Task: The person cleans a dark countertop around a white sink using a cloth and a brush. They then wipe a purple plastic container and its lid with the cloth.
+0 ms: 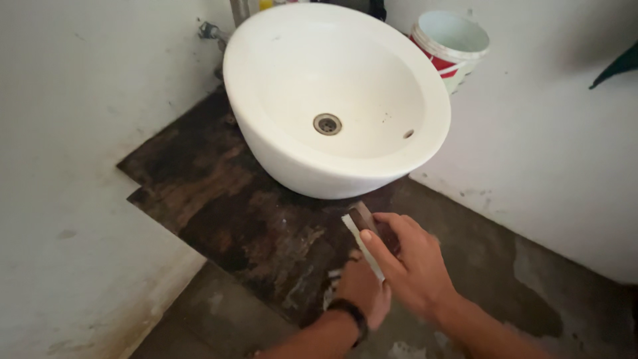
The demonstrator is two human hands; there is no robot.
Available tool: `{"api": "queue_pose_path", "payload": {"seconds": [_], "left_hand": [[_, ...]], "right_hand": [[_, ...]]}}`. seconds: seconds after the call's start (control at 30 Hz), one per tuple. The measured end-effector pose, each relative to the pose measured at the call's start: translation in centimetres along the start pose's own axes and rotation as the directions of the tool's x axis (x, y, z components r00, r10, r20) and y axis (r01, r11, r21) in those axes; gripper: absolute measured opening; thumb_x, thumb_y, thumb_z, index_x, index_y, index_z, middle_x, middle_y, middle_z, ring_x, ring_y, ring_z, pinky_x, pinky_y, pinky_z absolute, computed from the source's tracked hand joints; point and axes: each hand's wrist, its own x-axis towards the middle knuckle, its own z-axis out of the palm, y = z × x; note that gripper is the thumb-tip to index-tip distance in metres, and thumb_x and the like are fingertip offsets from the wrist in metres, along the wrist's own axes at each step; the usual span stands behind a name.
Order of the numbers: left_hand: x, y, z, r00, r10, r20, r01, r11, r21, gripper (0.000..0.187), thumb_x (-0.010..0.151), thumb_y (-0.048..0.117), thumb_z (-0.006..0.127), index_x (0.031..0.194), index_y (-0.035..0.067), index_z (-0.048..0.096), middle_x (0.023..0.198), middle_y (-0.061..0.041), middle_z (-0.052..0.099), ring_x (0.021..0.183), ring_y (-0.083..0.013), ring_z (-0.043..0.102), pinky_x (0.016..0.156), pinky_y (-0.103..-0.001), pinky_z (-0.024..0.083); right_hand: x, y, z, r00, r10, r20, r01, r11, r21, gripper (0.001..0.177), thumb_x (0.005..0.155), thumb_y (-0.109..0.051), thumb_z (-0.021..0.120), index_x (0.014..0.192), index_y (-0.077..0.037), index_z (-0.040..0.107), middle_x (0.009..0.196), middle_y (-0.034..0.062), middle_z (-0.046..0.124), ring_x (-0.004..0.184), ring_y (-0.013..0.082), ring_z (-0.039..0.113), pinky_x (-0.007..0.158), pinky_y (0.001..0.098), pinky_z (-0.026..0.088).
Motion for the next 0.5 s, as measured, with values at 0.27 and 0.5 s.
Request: {"api": "queue_pose_path", "payload": {"seconds": [0.27,0.5], "left_hand": [[3.8,-10.8,-17.3,0.823,0.203,-0.531,0.050,0.904,0.424,0.042,0.084,0.008,0.061,0.125,0.011,0.067,0.127,-0.015,0.068,0.108,-0.0379,0.066,0.094,-0.047,0.052],[-2.3,-9.1,-6.3,0.950,-0.272,-0.153,0.312,0.843,0.439,0.053,0.086,0.013,0.057,0.138,0.012,0.056,0.139,-0.014,0.058,0.120,-0.0381,0.054,0.104,-0.050,0.044]], "right_hand": [[-0.1,0.4,0.4,1.000,0.027,0.004,-0.027,0.999,0.042,0.042,0.090,-0.035,0.067,0.119,-0.004,0.068,0.092,0.0115,0.070,0.072,0.0214,0.069,0.066,0.0344,0.056],[0.0,0.3,0.8,1.000,-0.011,-0.007,0.011,1.000,-0.025,0.042,0.090,-0.035,0.068,0.119,-0.005,0.069,0.094,0.0116,0.070,0.074,0.0210,0.069,0.068,0.0346,0.056]]}}
